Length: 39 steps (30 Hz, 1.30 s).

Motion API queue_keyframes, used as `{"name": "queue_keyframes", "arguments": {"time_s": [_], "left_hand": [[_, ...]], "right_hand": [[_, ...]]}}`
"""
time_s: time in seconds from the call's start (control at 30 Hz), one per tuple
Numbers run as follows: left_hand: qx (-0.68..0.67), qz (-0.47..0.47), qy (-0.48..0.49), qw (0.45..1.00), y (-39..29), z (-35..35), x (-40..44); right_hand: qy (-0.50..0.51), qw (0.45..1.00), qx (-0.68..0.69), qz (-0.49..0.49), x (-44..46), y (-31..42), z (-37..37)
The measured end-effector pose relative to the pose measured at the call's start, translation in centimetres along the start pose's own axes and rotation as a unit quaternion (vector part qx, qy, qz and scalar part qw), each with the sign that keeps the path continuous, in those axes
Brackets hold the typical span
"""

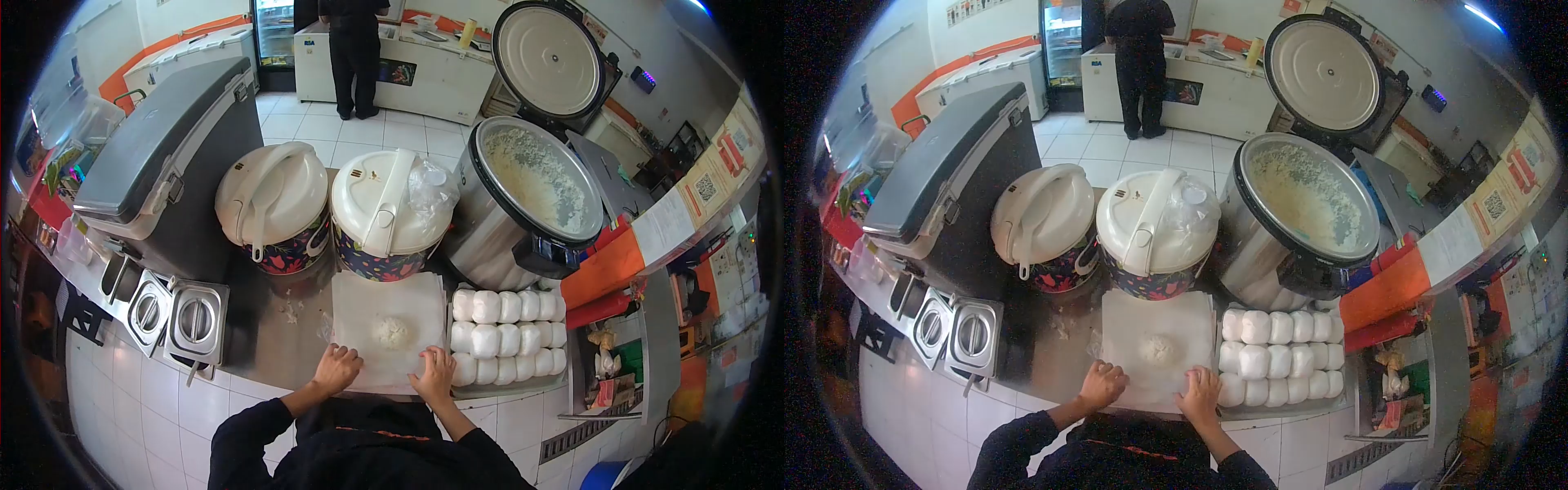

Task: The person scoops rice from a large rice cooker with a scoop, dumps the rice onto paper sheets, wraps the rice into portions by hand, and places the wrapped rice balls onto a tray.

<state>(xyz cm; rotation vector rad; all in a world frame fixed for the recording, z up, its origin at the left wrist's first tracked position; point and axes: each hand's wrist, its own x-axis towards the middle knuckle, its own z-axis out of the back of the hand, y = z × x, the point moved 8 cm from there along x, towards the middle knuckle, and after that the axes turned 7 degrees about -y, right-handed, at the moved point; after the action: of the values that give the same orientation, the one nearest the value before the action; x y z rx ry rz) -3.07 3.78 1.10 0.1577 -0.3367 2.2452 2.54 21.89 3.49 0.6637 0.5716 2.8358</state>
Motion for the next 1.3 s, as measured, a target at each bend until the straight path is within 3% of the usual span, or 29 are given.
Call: {"name": "queue_keyframes", "arguments": {"time_s": [0.13, 0.2, 0.27, 0.43, 0.53, 0.57, 0.6, 0.63, 0.67, 0.7, 0.73, 0.77, 0.8, 0.83, 0.87, 0.93, 0.97, 1.03, 1.1, 1.13, 1.17, 1.23, 1.27, 1.3], "left_hand": [[-0.028, -0.087, -0.03, 0.995, 0.5, 1.9, -0.2], [-0.053, -0.106, -0.042, 0.992, 0.6, 3.3, -0.5], [-0.004, -0.13, 0.011, 0.991, 0.3, 3.9, -1.0], [-0.024, -0.136, 0.058, 0.989, 1.1, 3.7, -3.6], [-0.191, 0.007, -0.016, 0.981, 4.5, 4.4, -3.3], [-0.191, 0.008, -0.013, 0.981, 5.0, 3.7, -2.9], [-0.284, 0.068, -0.077, 0.953, 6.6, 4.0, -2.4], [-0.371, 0.127, -0.14, 0.909, 8.2, 3.9, -2.1], [-0.37, 0.128, -0.138, 0.91, 8.1, 2.9, -1.5], [-0.459, 0.209, -0.169, 0.847, 9.0, 1.3, -1.0], [-0.539, 0.287, -0.197, 0.767, 10.0, -0.7, -1.0], [-0.539, 0.287, -0.195, 0.768, 10.3, -2.2, -0.7], [-0.53, 0.359, -0.172, 0.749, 11.2, -4.7, -1.0], [-0.519, 0.429, -0.149, 0.725, 11.7, -6.4, -1.4], [-0.519, 0.429, -0.146, 0.724, 11.8, -7.1, -1.4], [-0.351, 0.425, -0.101, 0.828, 12.0, -6.9, -1.5], [-0.351, 0.426, -0.099, 0.828, 12.1, -7.0, -1.7], [-0.273, 0.376, -0.1, 0.88, 11.7, -5.3, -1.0], [-0.231, 0.396, -0.129, 0.879, 10.7, -2.5, -0.9], [-0.187, 0.415, -0.156, 0.877, 10.1, -0.1, -0.8], [-0.186, 0.416, -0.157, 0.876, 9.2, 1.7, -0.5], [-0.083, 0.157, 0.003, 0.984, 3.8, 2.8, 2.3], [-0.084, 0.157, 0.004, 0.984, 3.1, 2.0, 1.9], [-0.061, 0.03, -0.007, 0.998, 0.3, 1.0, 1.6]], "right_hand": [[-0.06, 0.998, -0.033, 0.013, -0.4, -1.2, 0.5], [-0.049, 0.998, 0.006, 0.043, -0.6, -1.5, 1.0], [-0.024, 0.994, 0.066, 0.08, -1.0, -0.4, 1.4], [0.06, 0.981, 0.062, 0.172, -4.4, 0.4, 0.6], [0.098, 0.975, 0.118, 0.162, -4.1, 0.3, 0.6], [0.063, 0.977, 0.175, 0.1, -3.3, -0.5, 1.0], [0.028, 0.972, 0.23, 0.038, -2.7, -1.4, 1.2], [0.03, 0.972, 0.232, 0.035, -2.5, -1.6, 0.5], [-0.012, 0.959, 0.28, -0.034, -2.2, -3.2, -0.3], [-0.055, 0.938, 0.325, -0.103, -1.9, -4.8, -0.9], [-0.055, 0.938, 0.326, -0.105, -1.4, -4.5, -1.3], [-0.066, 0.948, 0.254, -0.178, -1.3, -5.3, -2.1], [-0.077, 0.949, 0.179, -0.25, -1.3, -6.1, -2.5], [-0.076, 0.949, 0.178, -0.251, -0.9, -6.0, -3.0], [-0.064, 0.957, 0.114, -0.257, -0.7, -6.1, -3.5], [-0.048, 0.962, 0.052, -0.263, -0.7, -6.2, -3.8], [-0.031, 0.97, 0.039, -0.238, -0.5, -5.8, -4.0], [-0.015, 0.977, 0.025, -0.211, 0.1, -5.2, -3.7], [0.109, 0.965, -0.044, -0.234, 0.2, -5.4, -4.5], [0.109, 0.966, -0.043, -0.231, 0.9, -5.4, -4.5], [0.09, 0.98, -0.057, -0.168, 2.5, -4.6, -4.4], [0.082, 0.993, -0.043, -0.067, 5.7, -3.0, -5.1], [0.093, 0.995, -0.015, -0.028, 7.9, -2.3, -6.0], [0.077, 0.997, 0.021, 0.02, 9.9, -1.8, -7.3]]}}
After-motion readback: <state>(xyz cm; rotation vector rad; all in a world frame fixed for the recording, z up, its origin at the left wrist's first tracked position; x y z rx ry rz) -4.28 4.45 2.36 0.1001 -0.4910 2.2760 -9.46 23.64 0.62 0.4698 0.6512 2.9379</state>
